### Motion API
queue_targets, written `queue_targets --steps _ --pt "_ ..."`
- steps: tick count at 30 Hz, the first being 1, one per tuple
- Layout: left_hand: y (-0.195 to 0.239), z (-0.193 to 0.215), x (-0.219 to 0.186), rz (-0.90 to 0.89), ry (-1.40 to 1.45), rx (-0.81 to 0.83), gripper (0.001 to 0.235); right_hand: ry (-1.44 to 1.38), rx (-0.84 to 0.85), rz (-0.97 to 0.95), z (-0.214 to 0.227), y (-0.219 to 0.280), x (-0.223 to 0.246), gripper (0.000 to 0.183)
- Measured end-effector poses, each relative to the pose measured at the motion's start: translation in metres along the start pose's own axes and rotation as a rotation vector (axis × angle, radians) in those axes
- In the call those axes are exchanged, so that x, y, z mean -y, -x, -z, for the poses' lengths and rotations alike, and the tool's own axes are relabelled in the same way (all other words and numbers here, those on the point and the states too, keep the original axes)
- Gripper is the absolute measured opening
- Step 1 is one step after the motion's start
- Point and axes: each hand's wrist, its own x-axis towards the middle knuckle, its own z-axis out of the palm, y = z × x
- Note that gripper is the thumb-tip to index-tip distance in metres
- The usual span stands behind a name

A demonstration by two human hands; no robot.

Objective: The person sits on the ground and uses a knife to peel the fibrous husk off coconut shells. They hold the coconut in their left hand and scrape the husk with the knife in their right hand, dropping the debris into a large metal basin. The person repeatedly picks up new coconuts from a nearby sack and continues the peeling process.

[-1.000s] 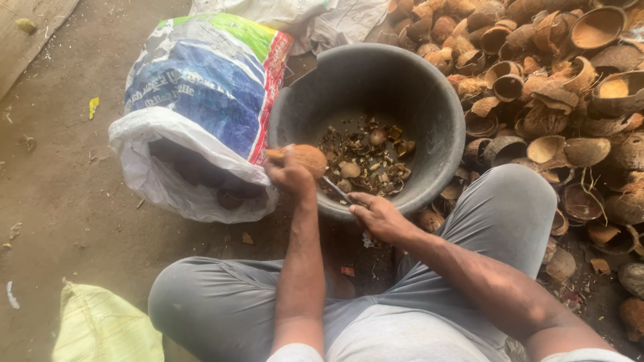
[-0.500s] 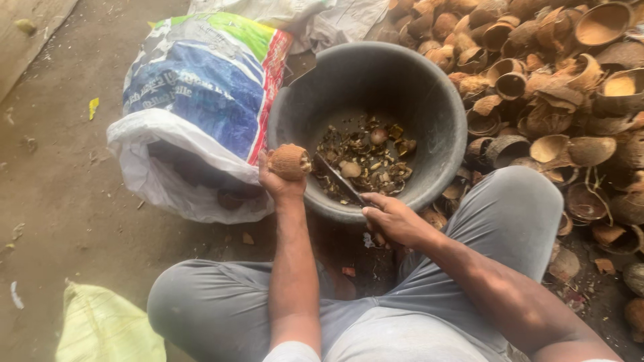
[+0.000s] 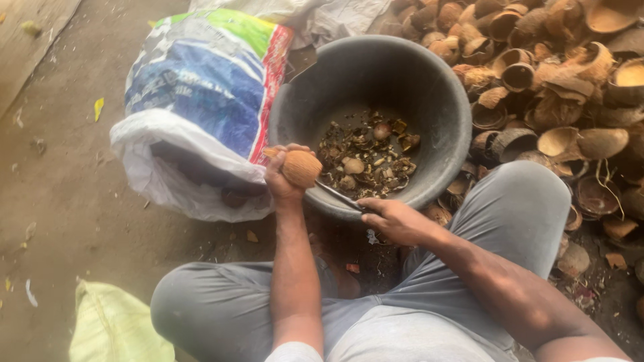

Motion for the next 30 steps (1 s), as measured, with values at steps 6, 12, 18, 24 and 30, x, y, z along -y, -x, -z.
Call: queue_targets --steps 6,12,18,24,30 --pt "0.014 -0.057 0.012 -0.263 -0.572 -0.222 0.017 -0.681 0.097 -0.351 -0.009 -0.001 0.025 0.049" --pt "0.017 -0.069 0.014 -0.53 -0.854 -0.306 0.017 -0.787 0.055 -0.356 -0.008 0.0 0.031 0.05" --pt "-0.014 -0.031 0.012 -0.585 -0.795 -0.709 0.022 -0.492 -0.018 -0.357 -0.022 0.01 0.019 0.051" --pt "-0.028 0.029 -0.01 -0.223 0.079 -0.395 0.037 -0.447 -0.175 -0.188 -0.025 -0.013 -0.016 0.05" --pt "-0.016 0.011 0.017 0.146 0.168 -0.27 0.044 0.04 -0.286 0.07 0.0 -0.006 -0.003 0.051"
